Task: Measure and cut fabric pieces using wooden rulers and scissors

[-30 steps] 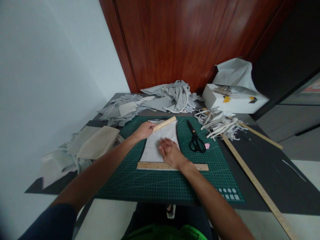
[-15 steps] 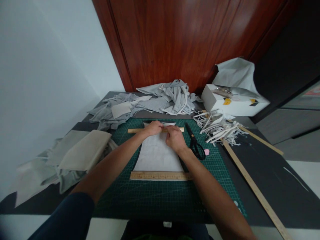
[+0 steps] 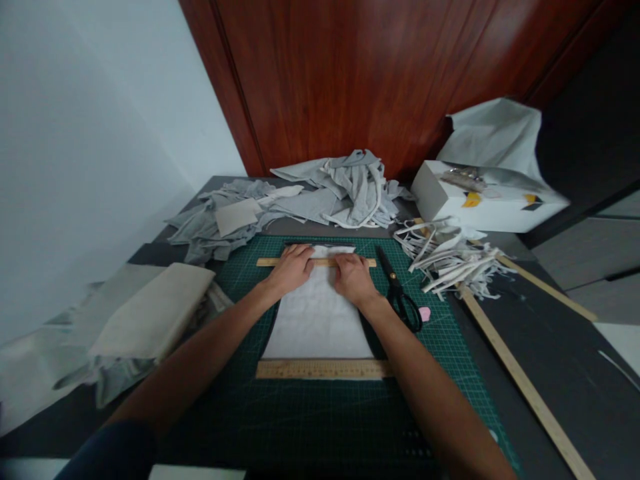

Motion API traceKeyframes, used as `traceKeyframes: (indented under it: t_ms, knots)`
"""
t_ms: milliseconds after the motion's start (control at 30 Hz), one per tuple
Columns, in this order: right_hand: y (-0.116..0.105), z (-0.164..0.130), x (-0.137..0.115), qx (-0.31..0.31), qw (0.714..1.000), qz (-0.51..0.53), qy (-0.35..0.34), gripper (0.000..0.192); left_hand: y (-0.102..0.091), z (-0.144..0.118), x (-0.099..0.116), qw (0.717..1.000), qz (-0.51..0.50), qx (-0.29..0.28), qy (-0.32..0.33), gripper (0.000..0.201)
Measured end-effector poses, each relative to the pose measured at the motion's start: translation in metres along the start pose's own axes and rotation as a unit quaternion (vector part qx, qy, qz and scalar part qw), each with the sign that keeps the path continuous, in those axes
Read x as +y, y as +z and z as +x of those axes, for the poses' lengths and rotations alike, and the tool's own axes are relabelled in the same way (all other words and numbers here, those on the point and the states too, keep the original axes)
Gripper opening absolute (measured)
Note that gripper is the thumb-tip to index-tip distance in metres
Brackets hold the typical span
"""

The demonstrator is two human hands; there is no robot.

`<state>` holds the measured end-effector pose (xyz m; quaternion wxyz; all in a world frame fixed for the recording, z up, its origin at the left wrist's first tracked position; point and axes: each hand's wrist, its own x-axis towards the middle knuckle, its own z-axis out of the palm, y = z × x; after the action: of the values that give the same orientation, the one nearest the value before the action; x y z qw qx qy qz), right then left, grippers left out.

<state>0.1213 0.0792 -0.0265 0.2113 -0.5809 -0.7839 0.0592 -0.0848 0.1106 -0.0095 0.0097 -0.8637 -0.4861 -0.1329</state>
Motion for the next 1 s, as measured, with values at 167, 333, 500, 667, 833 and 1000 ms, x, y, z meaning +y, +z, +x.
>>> traceKeyframes:
  t_ms: [167, 333, 500, 667, 833, 1000]
  knots:
    - [-0.009, 0.001, -0.004, -0.025, 0.999, -0.026, 0.010, 0.036, 0.003, -0.019, -0.009, 0.999, 0.037, -0.001, 0.002, 0.037]
    - [-0.013, 0.001, -0.004, -0.027, 0.998, -0.048, 0.035, 0.034, 0.004, -0.028, -0.014, 0.997, 0.069, 0.017, -0.017, 0.042]
    - [-0.005, -0.003, 0.010, 0.013, 0.996, -0.071, 0.054, 0.036, 0.002, -0.034, -0.024, 0.996, 0.060, 0.018, -0.057, 0.042]
    - [0.003, -0.007, 0.021, 0.053, 0.992, -0.094, 0.060, 0.037, 0.002, -0.036, -0.033, 0.996, 0.042, 0.011, -0.080, 0.044]
    - [0.001, -0.010, 0.025, 0.070, 0.989, -0.101, 0.079, 0.036, 0.004, -0.036, -0.037, 0.996, 0.028, 0.017, -0.085, 0.046]
    - [0.001, -0.012, 0.032, 0.077, 0.990, -0.098, 0.073, 0.039, 0.001, -0.037, -0.037, 0.995, 0.033, 0.024, -0.090, 0.046]
